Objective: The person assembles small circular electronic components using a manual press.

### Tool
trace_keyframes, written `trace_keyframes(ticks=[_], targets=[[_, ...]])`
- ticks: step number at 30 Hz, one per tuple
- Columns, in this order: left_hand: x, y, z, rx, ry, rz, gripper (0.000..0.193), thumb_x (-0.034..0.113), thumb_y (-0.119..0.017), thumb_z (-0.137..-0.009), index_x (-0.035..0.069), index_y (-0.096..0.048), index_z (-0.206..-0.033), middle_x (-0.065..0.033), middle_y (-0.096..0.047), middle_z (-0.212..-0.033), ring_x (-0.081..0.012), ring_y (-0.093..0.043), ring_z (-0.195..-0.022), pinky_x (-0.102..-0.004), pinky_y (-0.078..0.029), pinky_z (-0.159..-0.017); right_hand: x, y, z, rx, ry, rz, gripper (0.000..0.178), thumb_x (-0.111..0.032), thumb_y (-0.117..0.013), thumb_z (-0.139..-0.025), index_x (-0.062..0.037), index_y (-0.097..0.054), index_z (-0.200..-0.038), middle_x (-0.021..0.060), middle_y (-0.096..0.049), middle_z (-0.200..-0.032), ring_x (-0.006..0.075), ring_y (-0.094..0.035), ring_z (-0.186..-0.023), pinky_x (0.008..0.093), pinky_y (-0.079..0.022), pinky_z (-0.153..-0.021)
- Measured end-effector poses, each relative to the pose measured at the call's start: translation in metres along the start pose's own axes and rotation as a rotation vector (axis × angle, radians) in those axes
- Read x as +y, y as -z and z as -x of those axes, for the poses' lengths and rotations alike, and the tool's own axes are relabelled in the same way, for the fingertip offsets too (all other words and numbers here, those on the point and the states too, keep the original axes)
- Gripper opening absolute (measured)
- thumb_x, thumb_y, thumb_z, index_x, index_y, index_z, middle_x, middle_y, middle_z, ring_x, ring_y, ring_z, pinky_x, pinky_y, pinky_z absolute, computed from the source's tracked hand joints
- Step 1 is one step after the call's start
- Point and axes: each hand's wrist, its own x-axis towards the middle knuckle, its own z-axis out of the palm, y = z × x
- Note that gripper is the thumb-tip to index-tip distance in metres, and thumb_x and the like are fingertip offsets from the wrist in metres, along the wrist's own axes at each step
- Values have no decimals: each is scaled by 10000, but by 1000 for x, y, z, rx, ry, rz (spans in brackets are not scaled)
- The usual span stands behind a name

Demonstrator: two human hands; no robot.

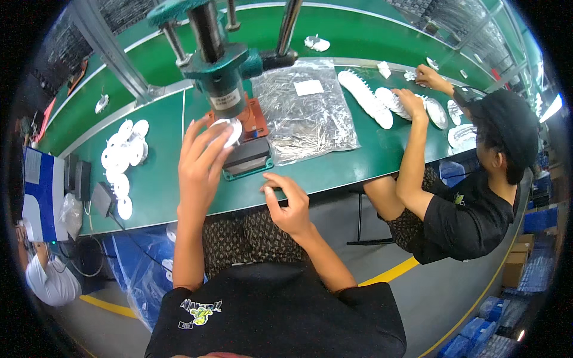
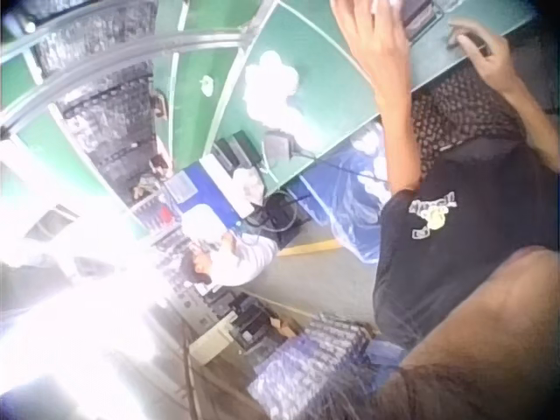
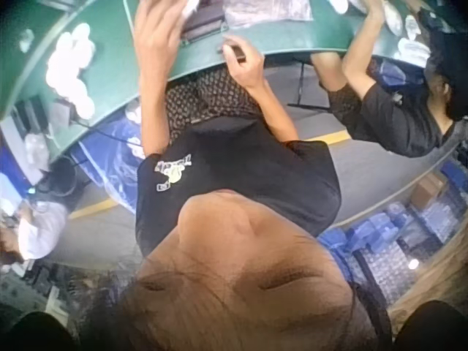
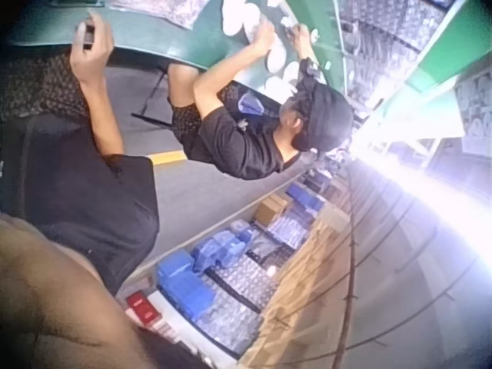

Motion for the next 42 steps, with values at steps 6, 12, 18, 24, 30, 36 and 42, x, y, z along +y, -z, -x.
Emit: trace_keyframes(ticks=[6, 12, 18, 24, 30, 36, 42], targets=[[-22, -20, -22, -126, 4, -7, 343, 258, -723, -871, 7, -660, -1097, -154, -614, -1292, -392, -434, -1370, -532, -310, -1156, -99, 28, -163, 520, 767, -33, 441, -38, -711, -818, 48, -526, -1208, 156, -566, -1118, 280, -565, -1005, 386, -477, -893], [-21, -18, -21, -111, 90, 41, 381, 299, -784, -809, 34, -670, -1056, -137, -621, -1279, -375, -438, -1371, -532, -304, -1160, -219, 38, -280, 385, 567, 162, 287, -191, -544, -962, 66, -659, -903, 95, -672, -674, 155, -603, -582, 286, -470, -591], [-18, -27, -18, -60, 90, 33, 485, 222, -801, -747, 46, -625, -1164, -130, -566, -1351, -360, -441, -1364, -549, -308, -1153, -146, 90, -119, -28, 830, -384, 412, -335, -452, -1001, -59, -584, -725, 107, -637, -776, 256, -600, -715, 431, -491, -791], [-25, -36, -22, 16, 57, -1, 510, 120, -781, -693, 11, -616, -1163, -147, -589, -1296, -351, -485, -1316, -547, -324, -1149, -122, 62, -69, 201, 582, -653, 606, -378, -428, -1002, -87, -564, -488, 40, -589, -549, 228, -593, -627, 360, -509, -661], [7, -11, 3, 192, -36, -85, 408, 116, -772, -718, 29, -675, -1105, -123, -691, -1107, -279, -660, -1070, -546, -391, -1113, -154, 66, -143, 307, 855, -371, 508, -110, -581, -823, 57, -456, -1286, 365, -323, -1511, 500, -319, -1426, 597, -176, -1192], [66, 8, 64, 88, 807, 1173, 359, 254, -545, -1037, -51, -616, -1214, -98, -681, -1141, -170, -651, -1052, -324, -515, -923, -71, 8, -37, -231, 525, 404, 557, -270, -895, -663, -91, -690, -1149, 216, -521, -1420, 417, -469, -1318, 539, -376, -1092], [39, 29, 61, 2, 514, 565, 398, 297, -521, -1038, -25, -600, -1258, -189, -585, -1323, -306, -578, -1218, -421, -437, -1042, -31, 39, -50, 46, 304, 294, 517, -86, -867, -692, -41, -664, -1166, 220, -590, -1335, 345, -571, -1230, 407, -463, -1037]])
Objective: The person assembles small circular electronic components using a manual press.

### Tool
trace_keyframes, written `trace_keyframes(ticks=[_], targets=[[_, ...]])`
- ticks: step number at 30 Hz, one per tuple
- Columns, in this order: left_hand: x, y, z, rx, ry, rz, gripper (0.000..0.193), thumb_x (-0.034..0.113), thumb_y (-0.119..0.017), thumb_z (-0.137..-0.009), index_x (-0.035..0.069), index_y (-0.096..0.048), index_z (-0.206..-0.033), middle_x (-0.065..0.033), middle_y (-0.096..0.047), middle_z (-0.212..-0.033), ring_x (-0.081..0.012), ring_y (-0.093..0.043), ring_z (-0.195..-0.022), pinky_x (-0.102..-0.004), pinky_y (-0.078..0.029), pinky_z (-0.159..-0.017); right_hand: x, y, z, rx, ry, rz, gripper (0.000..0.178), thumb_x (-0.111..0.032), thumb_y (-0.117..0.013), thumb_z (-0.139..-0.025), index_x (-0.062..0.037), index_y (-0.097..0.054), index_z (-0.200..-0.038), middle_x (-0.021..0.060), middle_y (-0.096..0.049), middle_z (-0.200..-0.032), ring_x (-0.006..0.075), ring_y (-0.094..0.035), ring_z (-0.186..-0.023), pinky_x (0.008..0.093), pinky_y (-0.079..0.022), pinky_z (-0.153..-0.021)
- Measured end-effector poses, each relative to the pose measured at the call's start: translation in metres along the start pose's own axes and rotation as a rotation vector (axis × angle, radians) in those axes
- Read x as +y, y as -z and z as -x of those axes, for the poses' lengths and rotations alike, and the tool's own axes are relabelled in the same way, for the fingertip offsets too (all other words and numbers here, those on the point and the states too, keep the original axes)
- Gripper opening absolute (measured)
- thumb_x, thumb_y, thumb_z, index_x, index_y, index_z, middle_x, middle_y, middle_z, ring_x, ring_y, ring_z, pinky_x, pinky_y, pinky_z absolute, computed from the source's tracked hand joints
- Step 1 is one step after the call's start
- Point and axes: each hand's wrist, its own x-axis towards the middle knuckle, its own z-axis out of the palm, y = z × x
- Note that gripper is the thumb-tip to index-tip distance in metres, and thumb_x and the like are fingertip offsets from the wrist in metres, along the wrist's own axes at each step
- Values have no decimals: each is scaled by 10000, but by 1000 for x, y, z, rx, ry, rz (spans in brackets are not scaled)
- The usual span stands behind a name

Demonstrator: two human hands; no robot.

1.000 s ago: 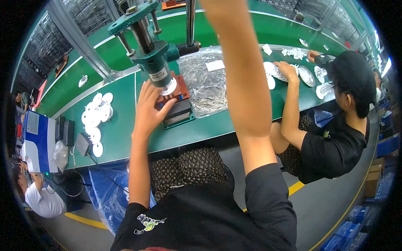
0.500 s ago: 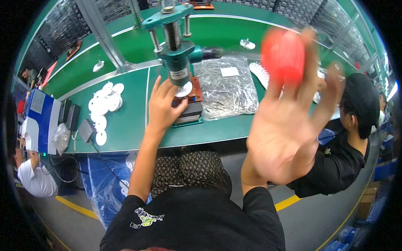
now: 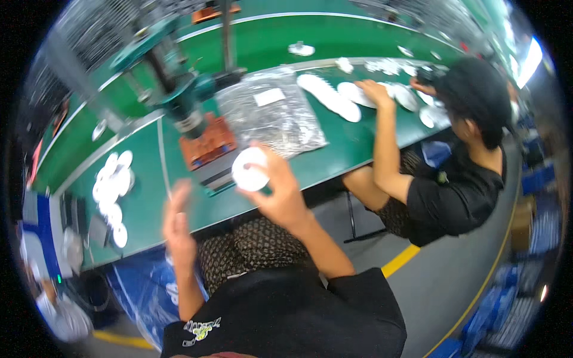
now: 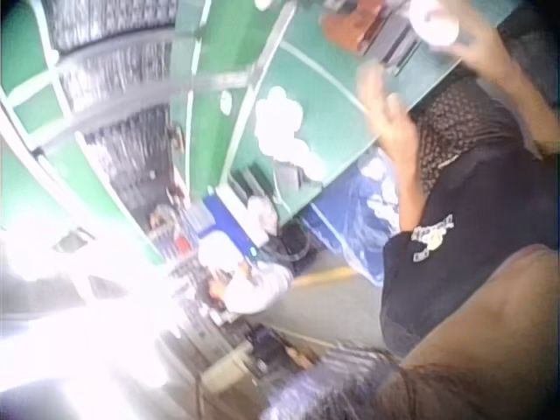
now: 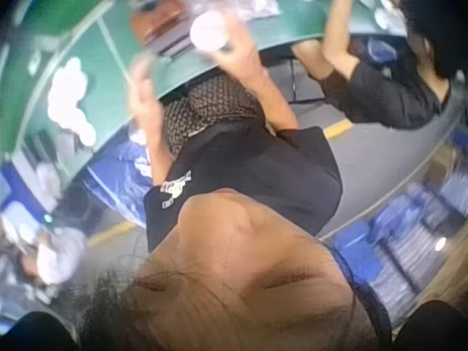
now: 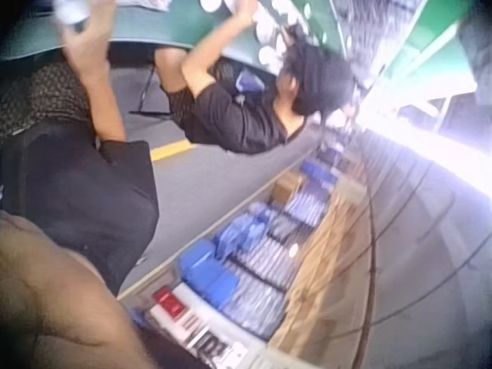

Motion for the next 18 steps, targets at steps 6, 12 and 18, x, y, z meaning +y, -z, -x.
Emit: trace_keyframes(ticks=[6, 12, 18], targets=[[-79, 105, -41, 295, -68, -995, 405, 128, -609, -959, -10, -554, -1337, -208, -552, -1382, -398, -450, -1359, -491, -325, -1149, 169, 113, -34, 352, -452, 370, 600, -136, -842, -724, -23, -587, -1255, 202, -612, -1242, 326, -559, -1221, 408, -433, -1032], [-132, 142, -55, 157, -92, -1081, 354, 108, -567, -981, -16, -562, -1313, -157, -591, -1350, -330, -516, -1295, -488, -283, -1188, 225, 134, -27, 229, -580, 339, 688, -182, -830, -759, 37, -531, -1338, 254, -588, -1300, 372, -570, -1216, 419, -438, -1037], [-127, 143, -57, 217, -47, -973, 255, 87, -546, -988, 1, -653, -1202, -130, -683, -1212, -292, -623, -1149, -473, -280, -1196, 236, 135, -16, 238, -566, 383, 683, -167, -800, -795, 70, -507, -1365, 290, -538, -1363, 393, -519, -1286, 422, -406, -1080]])
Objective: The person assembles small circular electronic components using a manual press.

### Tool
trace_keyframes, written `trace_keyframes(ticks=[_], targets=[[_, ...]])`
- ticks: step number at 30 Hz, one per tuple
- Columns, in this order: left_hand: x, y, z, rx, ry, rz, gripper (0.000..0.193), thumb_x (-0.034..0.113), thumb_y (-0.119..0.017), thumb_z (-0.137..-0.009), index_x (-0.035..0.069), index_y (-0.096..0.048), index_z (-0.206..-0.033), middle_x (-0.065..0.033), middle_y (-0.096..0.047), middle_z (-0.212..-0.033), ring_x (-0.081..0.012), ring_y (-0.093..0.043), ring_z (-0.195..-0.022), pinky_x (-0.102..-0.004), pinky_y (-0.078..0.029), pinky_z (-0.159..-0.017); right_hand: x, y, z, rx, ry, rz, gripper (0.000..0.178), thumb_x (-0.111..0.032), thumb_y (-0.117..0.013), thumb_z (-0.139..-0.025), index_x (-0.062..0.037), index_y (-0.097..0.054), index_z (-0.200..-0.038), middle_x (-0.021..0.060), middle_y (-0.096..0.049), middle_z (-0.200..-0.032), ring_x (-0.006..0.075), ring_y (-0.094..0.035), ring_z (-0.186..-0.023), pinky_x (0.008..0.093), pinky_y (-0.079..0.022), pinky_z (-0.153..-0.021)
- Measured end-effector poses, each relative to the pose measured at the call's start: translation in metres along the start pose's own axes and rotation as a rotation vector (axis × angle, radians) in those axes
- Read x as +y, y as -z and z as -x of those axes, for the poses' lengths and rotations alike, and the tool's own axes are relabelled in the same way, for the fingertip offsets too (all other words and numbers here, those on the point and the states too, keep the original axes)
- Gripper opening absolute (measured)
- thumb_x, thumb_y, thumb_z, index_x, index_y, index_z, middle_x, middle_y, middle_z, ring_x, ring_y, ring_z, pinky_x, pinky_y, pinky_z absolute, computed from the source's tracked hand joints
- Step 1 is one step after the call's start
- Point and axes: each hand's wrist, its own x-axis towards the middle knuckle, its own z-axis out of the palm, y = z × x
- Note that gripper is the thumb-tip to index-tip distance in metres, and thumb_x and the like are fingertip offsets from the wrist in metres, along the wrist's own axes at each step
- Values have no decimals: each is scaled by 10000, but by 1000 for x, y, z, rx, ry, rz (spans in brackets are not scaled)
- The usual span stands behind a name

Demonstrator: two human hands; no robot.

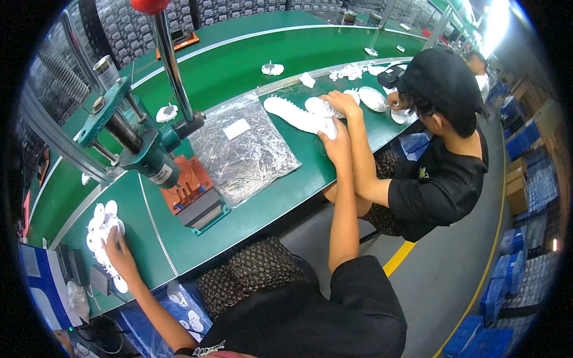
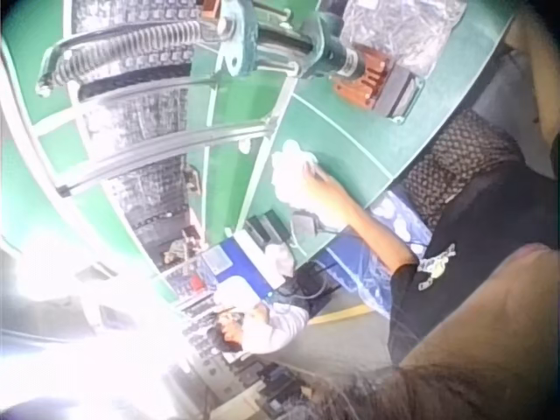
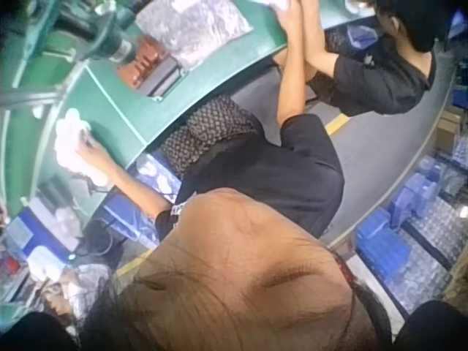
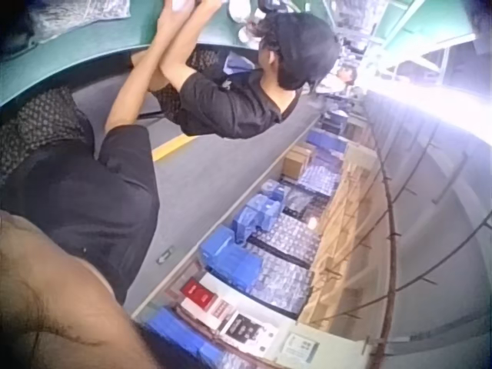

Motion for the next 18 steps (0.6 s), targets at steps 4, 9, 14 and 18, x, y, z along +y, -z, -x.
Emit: trace_keyframes(ticks=[4, 9, 14, 18], targets=[[0, 1, 0, -7, -1, -3, 245, 86, -540, -991, 7, -670, -1183, -125, -685, -1215, -282, -626, -1146, -467, -281, -1195, 9, -4, -6, 5, 81, 130, 678, -173, -784, -814, 86, -496, -1370, 297, -512, -1394, 410, -488, -1315, 431, -384, -1103], [2, 0, 0, 8, -11, 1, 245, 94, -539, -995, 8, -673, -1180, -117, -692, -1207, -273, -633, -1140, -469, -281, -1192, 22, -7, -21, -162, 117, 101, 653, -278, -746, -862, 69, -518, -1365, 276, -519, -1397, 422, -461, -1330, 441, -367, -1118], [-4, -3, 3, 18, -19, 4, 240, 104, -545, -995, 12, -675, -1175, -112, -695, -1203, -271, -640, -1123, -475, -283, -1189, 10, 0, -30, -282, 81, 188, 629, -320, -752, -853, 34, -567, -1339, 274, -538, -1372, 419, -480, -1301, 441, -375, -1111], [-1, -1, 4, 35, -11, 22, 236, 117, -553, -998, 16, -675, -1173, -110, -701, -1185, -271, -650, -1088, -480, -290, -1183, 0, 0, -34, -290, 48, 253, 638, -329, -766, -836, 29, -581, -1330, 277, -545, -1363, 426, -478, -1300, 445, -376, -1109]])
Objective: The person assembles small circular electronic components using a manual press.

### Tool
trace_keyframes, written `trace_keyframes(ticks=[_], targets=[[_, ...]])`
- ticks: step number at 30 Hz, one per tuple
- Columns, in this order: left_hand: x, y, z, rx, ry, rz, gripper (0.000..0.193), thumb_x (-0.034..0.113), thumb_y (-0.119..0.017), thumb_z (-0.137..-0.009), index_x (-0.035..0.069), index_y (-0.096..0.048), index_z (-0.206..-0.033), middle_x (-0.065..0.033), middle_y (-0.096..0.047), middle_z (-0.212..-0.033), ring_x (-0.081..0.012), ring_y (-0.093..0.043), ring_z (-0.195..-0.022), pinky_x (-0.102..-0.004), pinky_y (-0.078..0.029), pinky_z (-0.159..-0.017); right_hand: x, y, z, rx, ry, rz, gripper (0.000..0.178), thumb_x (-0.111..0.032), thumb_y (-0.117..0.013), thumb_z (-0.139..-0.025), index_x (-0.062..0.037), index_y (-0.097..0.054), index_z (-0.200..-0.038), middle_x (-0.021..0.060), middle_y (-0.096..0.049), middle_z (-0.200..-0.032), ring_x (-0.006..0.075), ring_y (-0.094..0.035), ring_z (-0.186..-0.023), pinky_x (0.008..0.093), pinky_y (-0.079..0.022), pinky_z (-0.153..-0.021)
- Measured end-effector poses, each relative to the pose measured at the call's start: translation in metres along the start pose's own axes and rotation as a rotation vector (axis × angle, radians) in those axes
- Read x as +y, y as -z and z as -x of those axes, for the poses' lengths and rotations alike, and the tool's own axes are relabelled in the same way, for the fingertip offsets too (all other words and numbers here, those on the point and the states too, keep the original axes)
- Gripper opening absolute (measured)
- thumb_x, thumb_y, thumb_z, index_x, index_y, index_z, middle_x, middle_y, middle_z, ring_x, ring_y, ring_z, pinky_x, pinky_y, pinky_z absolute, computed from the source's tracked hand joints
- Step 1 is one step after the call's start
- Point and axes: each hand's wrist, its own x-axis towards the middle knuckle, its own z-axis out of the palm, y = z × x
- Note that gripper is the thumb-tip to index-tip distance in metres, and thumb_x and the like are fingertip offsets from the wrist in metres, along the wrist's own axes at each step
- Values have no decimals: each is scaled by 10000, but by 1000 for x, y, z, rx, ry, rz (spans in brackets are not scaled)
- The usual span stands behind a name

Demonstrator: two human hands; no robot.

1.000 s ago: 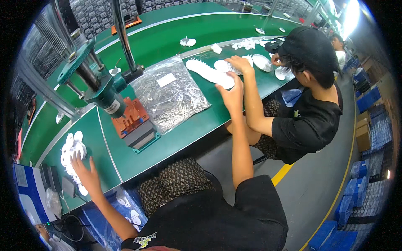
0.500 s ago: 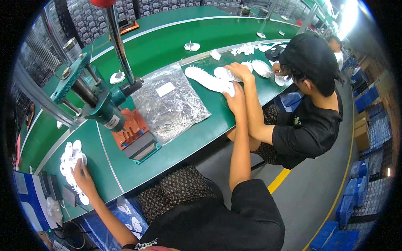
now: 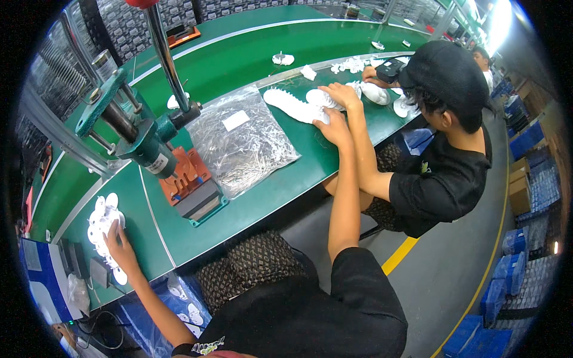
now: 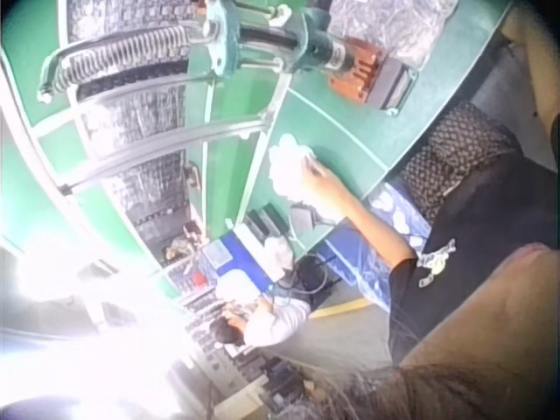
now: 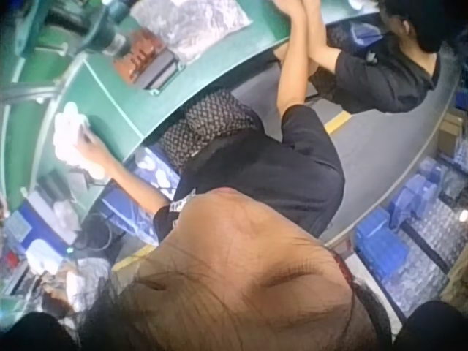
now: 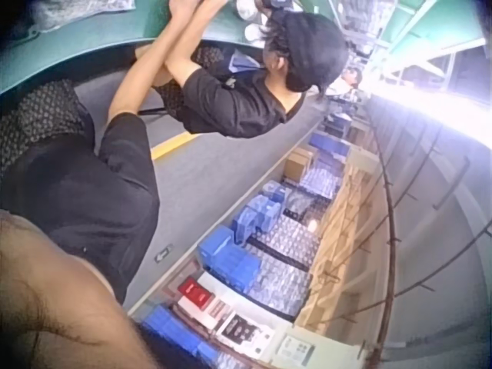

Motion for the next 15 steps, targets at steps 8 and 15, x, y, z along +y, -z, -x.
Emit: trace_keyframes(ticks=[8, 15], targets=[[8, 4, -1, 126, -94, 0, 206, 78, -554, -997, -17, -692, -1116, -115, -726, -1110, -256, -679, -1010, -468, -354, -1147, -25, -6, 18, 260, 90, -99, 647, -243, -796, -801, 48, -559, -1328, 275, -495, -1394, 420, -439, -1327, 452, -350, -1119], [80, 4, 25, 216, -518, 97, 209, -21, -654, -870, -8, -698, -1074, -150, -727, -1063, -312, -695, -1041, -533, -463, -1032, -151, -41, 121, 174, 610, -293, 199, -69, -768, -793, -42, -690, -974, 113, -663, -1008, 293, -625, -944, 380, -491, -863]])
